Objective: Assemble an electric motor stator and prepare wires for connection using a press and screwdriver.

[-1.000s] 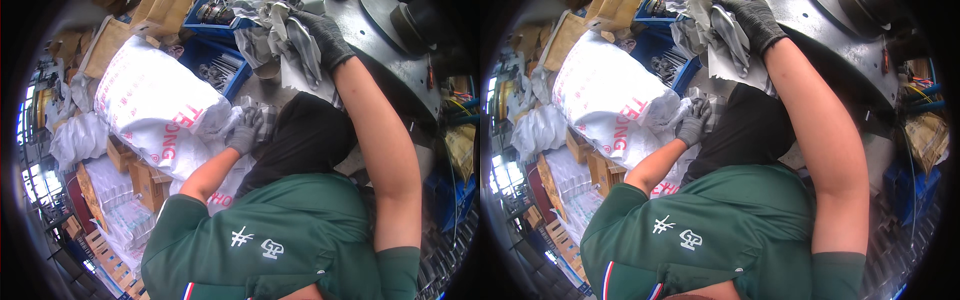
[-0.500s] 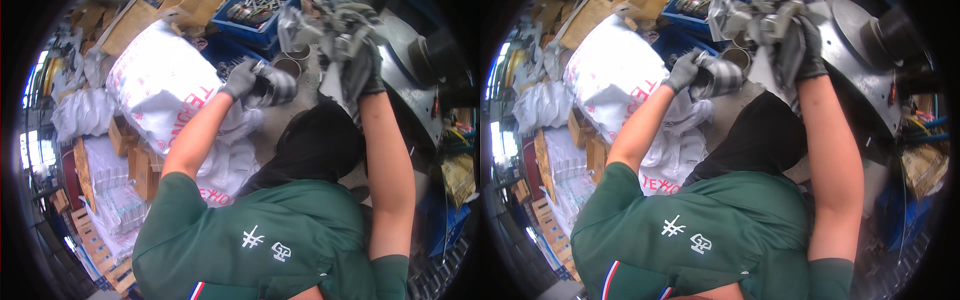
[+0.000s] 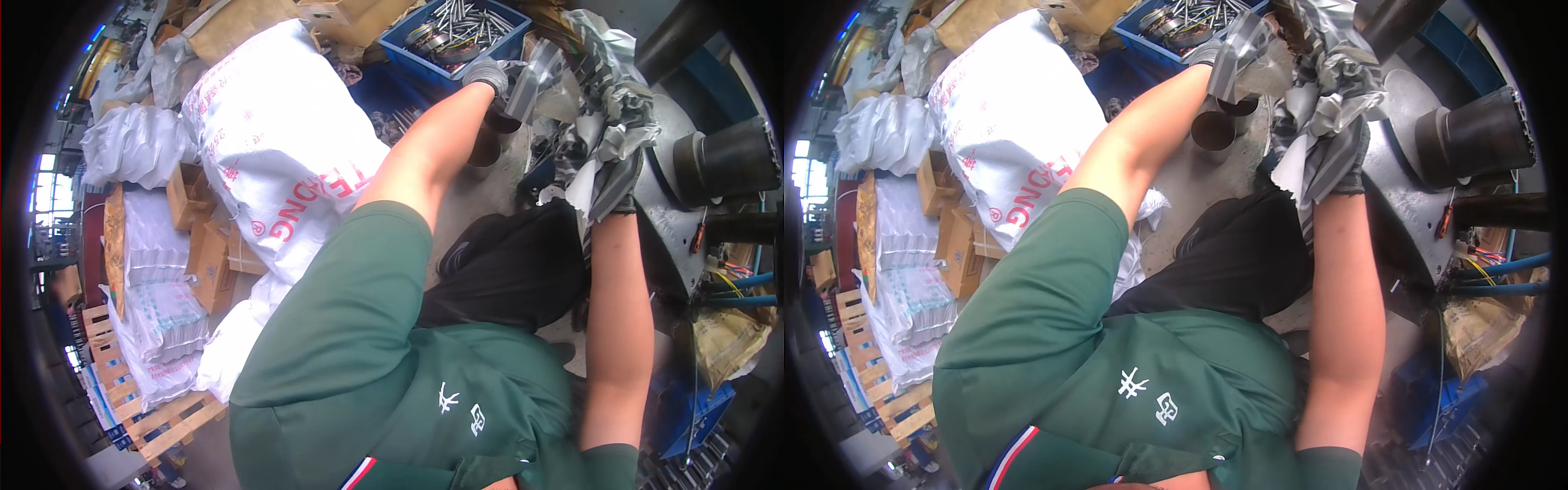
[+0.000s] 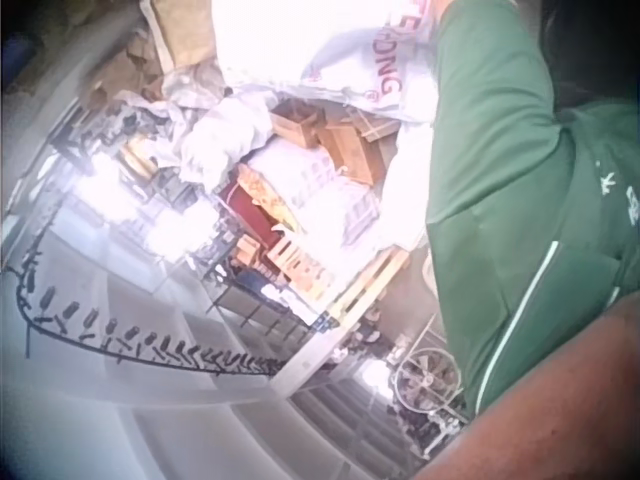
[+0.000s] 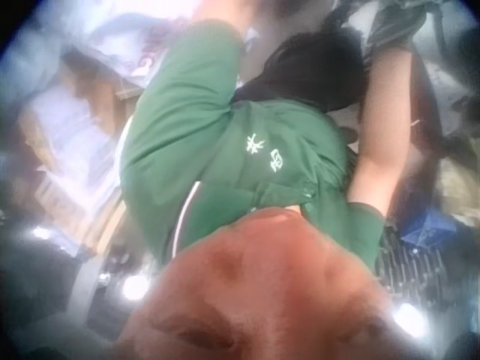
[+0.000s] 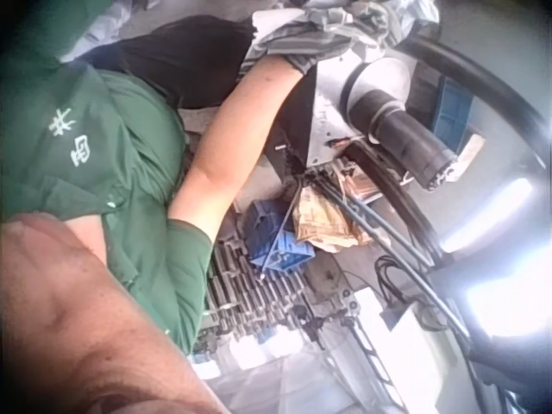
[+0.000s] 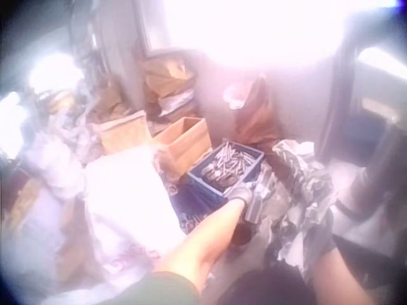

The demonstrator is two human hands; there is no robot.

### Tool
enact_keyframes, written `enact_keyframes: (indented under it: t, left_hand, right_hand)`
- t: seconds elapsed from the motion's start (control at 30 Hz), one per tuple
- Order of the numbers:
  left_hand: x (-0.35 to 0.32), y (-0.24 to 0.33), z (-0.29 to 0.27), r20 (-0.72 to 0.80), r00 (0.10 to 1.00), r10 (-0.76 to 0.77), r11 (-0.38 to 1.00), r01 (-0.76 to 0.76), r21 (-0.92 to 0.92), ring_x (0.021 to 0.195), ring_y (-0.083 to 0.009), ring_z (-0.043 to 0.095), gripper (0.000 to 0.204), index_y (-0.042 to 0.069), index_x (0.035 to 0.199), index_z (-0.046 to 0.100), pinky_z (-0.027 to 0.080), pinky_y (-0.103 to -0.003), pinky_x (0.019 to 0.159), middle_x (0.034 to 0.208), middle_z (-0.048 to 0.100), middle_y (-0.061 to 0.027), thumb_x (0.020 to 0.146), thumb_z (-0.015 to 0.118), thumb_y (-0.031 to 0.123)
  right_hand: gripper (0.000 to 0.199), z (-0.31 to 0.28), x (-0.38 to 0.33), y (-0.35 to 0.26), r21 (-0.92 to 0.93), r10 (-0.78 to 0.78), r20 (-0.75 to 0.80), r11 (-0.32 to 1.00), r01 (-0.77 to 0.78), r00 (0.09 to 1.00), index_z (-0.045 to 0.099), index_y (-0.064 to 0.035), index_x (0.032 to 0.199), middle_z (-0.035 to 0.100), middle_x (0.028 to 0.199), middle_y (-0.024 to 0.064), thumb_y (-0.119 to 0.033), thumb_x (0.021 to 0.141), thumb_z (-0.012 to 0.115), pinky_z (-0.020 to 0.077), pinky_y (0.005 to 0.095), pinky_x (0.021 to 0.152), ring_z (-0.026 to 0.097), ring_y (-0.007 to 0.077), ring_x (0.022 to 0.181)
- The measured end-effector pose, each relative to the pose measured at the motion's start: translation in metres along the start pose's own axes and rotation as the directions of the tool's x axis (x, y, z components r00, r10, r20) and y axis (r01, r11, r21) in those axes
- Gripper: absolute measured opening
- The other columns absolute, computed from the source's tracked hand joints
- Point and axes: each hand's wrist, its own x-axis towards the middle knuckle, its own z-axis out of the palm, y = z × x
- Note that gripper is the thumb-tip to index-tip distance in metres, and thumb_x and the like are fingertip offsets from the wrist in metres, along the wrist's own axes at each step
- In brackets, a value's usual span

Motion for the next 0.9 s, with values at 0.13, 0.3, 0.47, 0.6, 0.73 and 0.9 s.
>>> enact_keyframes:
  t: [0.13, 0.3, 0.47, 0.6, 0.73, 0.9]
  left_hand:
    - [0.014, 0.015, 0.004, -0.092, 0.989, -0.114, 0.992, 0.109, -0.059, 0.122, -0.0365, 0.066, 0.039, 0.006, 0.126, 0.068, 0.054, -0.046, 0.100, 0.129, 0.068, -0.0228, 0.090, 0.068, 0.021]
    - [0.000, 0.000, -0.022, -0.369, 0.929, -0.021, 0.966, -0.077, -0.248, 0.111, -0.0430, 0.068, 0.047, 0.000, 0.126, 0.058, 0.052, -0.049, 0.097, 0.113, 0.069, -0.0298, 0.089, 0.070, 0.027]
    - [-0.103, 0.007, -0.076, -0.131, 0.943, 0.307, 0.221, -0.205, -0.954, 0.084, -0.0107, 0.068, 0.041, 0.006, 0.120, 0.061, 0.057, -0.029, 0.070, 0.096, 0.070, -0.0042, 0.094, 0.078, 0.032]
    - [-0.211, 0.013, -0.097, -0.181, 0.751, 0.635, 0.298, -0.455, -0.839, 0.115, -0.0191, 0.058, 0.074, 0.007, 0.143, 0.046, 0.051, -0.035, 0.098, 0.127, 0.060, -0.0101, 0.081, 0.085, 0.011]
    - [-0.255, 0.010, -0.107, -0.306, 0.597, 0.742, 0.635, -0.772, 0.031, 0.144, -0.0267, 0.041, 0.110, 0.008, 0.159, 0.023, 0.024, -0.042, 0.126, 0.150, 0.047, -0.0118, 0.075, 0.090, 0.035]
    - [-0.268, -0.070, -0.084, -0.361, 0.767, 0.530, 0.687, -0.638, -0.347, 0.139, -0.0286, 0.047, 0.088, 0.006, 0.145, 0.045, 0.033, -0.042, 0.122, 0.141, 0.056, -0.0108, 0.076, 0.086, 0.043]
  right_hand:
    - [0.032, -0.005, -0.002, -0.002, -0.118, -0.032, -0.091, 0.993, 0.021, 0.995, 0.056, -0.0050, 0.131, 0.065, 0.112, 0.0072, -0.020, 0.102, 0.056, 0.0583, 0.0314, 0.079, 0.067, 0.0185, 0.091]
    - [0.031, 0.009, -0.003, -0.007, -0.188, -0.054, -0.158, 0.982, 0.023, 0.986, 0.057, -0.0047, 0.130, 0.066, 0.109, 0.0060, -0.021, 0.103, 0.056, 0.0595, 0.0306, 0.075, 0.068, 0.0175, 0.087]
    - [0.022, 0.085, -0.012, -0.056, 0.093, 0.177, 0.039, 0.979, -0.180, 0.983, 0.060, -0.0092, 0.122, 0.065, 0.094, 0.0088, -0.020, 0.104, 0.053, 0.0492, 0.0311, 0.054, 0.056, 0.0196, 0.063]
    - [0.026, 0.076, 0.000, -0.020, 0.129, 0.535, -0.300, 0.843, -0.522, 0.790, 0.061, -0.0082, 0.122, 0.066, 0.108, 0.0127, -0.022, 0.100, 0.058, 0.0558, 0.0331, 0.068, 0.067, 0.0226, 0.086]
    - [0.036, 0.083, 0.028, 0.027, -0.528, 0.243, 0.140, 0.838, -0.135, 0.960, 0.055, -0.0005, 0.131, 0.063, 0.121, 0.0124, -0.024, 0.104, 0.053, 0.0538, 0.0327, 0.091, 0.062, 0.0196, 0.113]
    - [0.042, 0.151, -0.030, -0.019, -0.261, 0.678, 0.401, 0.729, -0.633, 0.616, 0.059, -0.0032, 0.132, 0.067, 0.111, 0.0100, -0.026, 0.096, 0.062, 0.0557, 0.0344, 0.090, 0.065, 0.0197, 0.104]
